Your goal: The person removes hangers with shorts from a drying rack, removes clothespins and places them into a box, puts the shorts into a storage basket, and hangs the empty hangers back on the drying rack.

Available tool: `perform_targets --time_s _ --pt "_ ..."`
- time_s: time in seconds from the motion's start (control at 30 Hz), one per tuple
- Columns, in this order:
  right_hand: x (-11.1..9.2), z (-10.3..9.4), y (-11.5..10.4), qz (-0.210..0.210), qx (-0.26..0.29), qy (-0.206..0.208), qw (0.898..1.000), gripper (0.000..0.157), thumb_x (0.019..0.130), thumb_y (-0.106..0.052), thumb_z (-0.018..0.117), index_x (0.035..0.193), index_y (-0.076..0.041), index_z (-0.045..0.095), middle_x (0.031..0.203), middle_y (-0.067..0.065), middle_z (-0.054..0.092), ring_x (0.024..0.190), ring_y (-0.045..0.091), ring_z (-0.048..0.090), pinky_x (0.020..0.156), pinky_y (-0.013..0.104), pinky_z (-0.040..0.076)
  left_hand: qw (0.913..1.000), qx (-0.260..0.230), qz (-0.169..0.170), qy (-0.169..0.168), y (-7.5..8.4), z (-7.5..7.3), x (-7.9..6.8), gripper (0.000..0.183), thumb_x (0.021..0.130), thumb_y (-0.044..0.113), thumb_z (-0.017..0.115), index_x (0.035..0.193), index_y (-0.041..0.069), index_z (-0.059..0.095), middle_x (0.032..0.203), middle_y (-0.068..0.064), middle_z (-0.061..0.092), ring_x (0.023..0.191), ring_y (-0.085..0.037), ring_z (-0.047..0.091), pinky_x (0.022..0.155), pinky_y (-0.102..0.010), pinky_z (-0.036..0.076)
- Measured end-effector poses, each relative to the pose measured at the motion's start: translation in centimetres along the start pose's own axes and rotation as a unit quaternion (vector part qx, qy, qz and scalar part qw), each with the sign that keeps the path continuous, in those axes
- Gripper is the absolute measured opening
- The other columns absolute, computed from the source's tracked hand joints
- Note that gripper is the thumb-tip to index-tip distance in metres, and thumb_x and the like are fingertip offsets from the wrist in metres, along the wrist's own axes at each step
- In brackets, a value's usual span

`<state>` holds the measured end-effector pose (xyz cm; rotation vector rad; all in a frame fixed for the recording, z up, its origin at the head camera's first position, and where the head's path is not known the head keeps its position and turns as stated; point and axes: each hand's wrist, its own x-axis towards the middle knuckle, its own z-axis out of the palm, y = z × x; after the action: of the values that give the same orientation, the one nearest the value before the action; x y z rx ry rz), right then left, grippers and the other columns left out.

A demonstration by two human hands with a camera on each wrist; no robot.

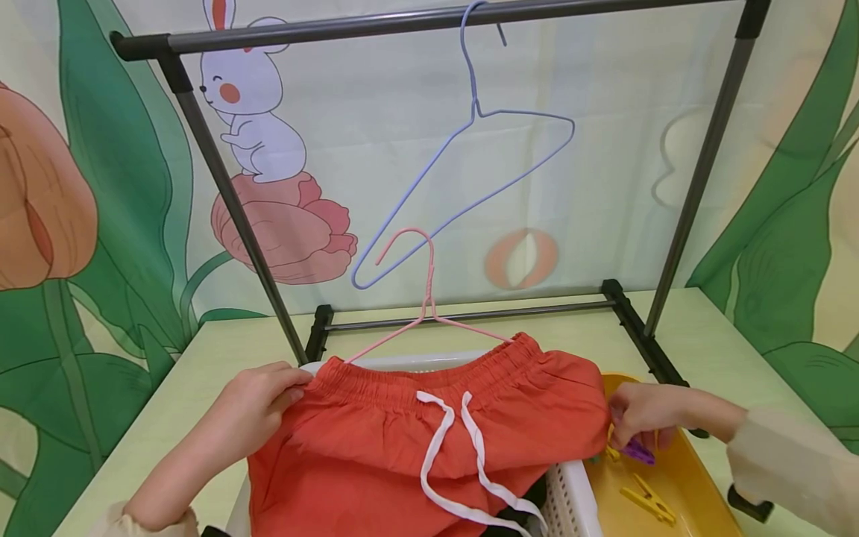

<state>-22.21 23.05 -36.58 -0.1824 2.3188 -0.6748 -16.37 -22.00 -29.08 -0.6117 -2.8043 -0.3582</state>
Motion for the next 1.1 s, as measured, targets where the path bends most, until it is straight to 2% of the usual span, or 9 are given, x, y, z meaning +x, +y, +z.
perform_targets --time_s 0.27,0.6,0.93,1.1 --pt "0.4 0.4 0.2 0.013 -0.029 0.021 0.999 0.018 0.070 -0.015 0.070 0.077 -0.007 0.055 0.063 0.003 0.055 0.051 0.016 0.051 0.048 0.029 0.050 1.0000 0.002 0.001 0.001 0.0 -0.1 0.0 0.016 0.077 0.001 0.065 0.091 0.008 0.068 0.078 -0.002 0.063 0.073 -0.014 0.059 0.066 -0.033 0.051" --pt "0.5 0.7 0.1 0.010 -0.074 0.026 0.997 0.017 0.068 -0.014 0.071 0.070 -0.007 0.056 0.056 0.000 0.052 0.044 0.012 0.045 0.042 0.022 0.045 1.0000 0.002 0.002 0.001 0.1 -0.2 0.0 0.015 0.078 0.001 0.064 0.091 0.007 0.068 0.077 -0.002 0.063 0.072 -0.014 0.060 0.066 -0.033 0.052" --pt "0.6 1.0 0.4 0.015 -0.105 0.041 0.994 0.029 0.068 -0.014 0.074 0.079 -0.007 0.049 0.065 0.005 0.053 0.049 0.016 0.053 0.048 0.030 0.051 1.0000 0.004 0.003 0.000 0.1 -0.3 0.1 0.015 0.078 0.002 0.064 0.092 0.006 0.067 0.076 -0.002 0.062 0.072 -0.014 0.059 0.065 -0.032 0.051" --pt "0.8 1.3 0.6 0.016 -0.112 0.043 0.993 0.030 0.067 -0.013 0.075 0.081 -0.007 0.049 0.067 0.005 0.052 0.048 0.015 0.051 0.047 0.028 0.050 1.0000 0.005 0.004 0.000 0.0 -0.3 0.2 0.016 0.077 0.002 0.065 0.092 0.007 0.067 0.076 0.000 0.062 0.072 -0.013 0.059 0.065 -0.032 0.051"
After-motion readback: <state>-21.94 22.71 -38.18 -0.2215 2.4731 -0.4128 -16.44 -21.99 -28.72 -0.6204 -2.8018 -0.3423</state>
